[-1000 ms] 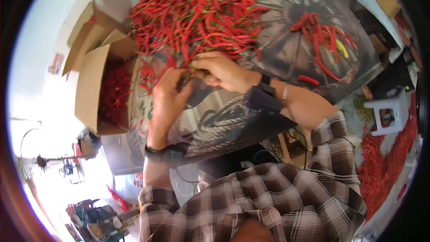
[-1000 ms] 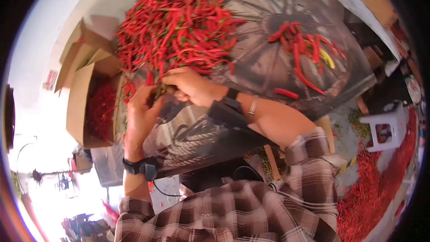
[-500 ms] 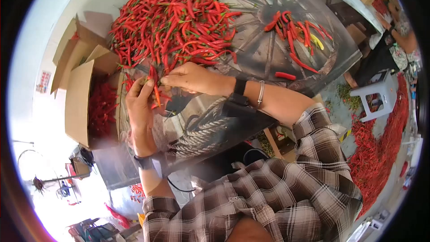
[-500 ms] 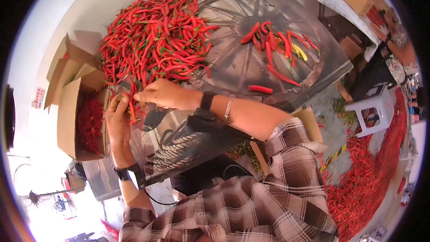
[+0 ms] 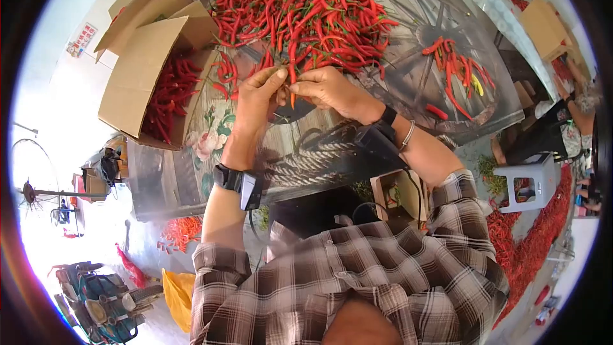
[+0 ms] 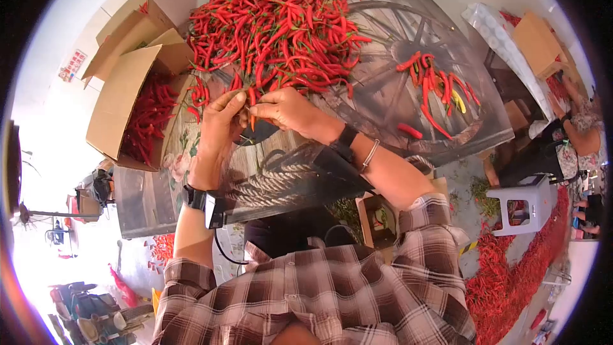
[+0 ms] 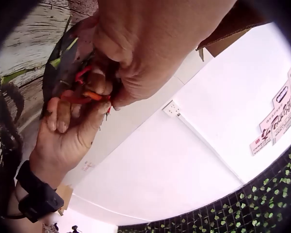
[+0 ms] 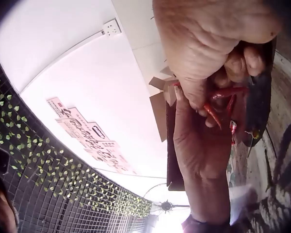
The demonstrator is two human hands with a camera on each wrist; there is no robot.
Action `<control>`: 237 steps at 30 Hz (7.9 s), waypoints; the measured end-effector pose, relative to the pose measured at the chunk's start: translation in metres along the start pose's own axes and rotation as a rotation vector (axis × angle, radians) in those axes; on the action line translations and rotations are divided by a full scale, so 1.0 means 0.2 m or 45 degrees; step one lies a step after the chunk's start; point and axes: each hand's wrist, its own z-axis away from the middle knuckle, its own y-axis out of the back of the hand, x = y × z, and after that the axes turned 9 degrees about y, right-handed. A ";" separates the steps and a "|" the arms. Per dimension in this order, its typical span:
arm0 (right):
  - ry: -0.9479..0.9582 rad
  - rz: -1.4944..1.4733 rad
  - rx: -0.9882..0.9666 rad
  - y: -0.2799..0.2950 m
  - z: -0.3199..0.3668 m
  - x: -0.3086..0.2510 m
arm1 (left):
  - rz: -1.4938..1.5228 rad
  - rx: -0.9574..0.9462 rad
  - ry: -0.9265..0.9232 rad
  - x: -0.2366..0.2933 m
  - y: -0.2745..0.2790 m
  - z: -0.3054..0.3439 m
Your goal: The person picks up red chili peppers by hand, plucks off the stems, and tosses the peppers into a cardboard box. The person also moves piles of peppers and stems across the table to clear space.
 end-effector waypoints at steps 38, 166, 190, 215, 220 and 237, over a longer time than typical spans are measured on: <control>-0.428 0.479 1.890 0.63 2.46 0.67 | -0.215 0.056 -0.162 -0.09 0.08 -0.06; 0.485 0.347 0.146 -0.08 -0.11 0.08 | -1.451 0.849 -0.464 0.06 0.49 -0.03; 0.182 -0.011 -0.164 -0.10 -0.06 0.03 | -0.088 0.120 0.040 0.05 0.09 0.04; 0.282 -0.013 0.028 -0.11 -0.07 0.09 | -1.776 0.660 -0.433 0.11 0.59 -0.17; 0.265 -0.101 -0.007 -0.11 -0.08 0.10 | -1.806 0.656 -0.464 0.12 0.60 -0.13; 0.218 -0.188 0.116 -0.07 -0.09 0.08 | -0.165 0.109 0.101 0.08 0.17 -0.03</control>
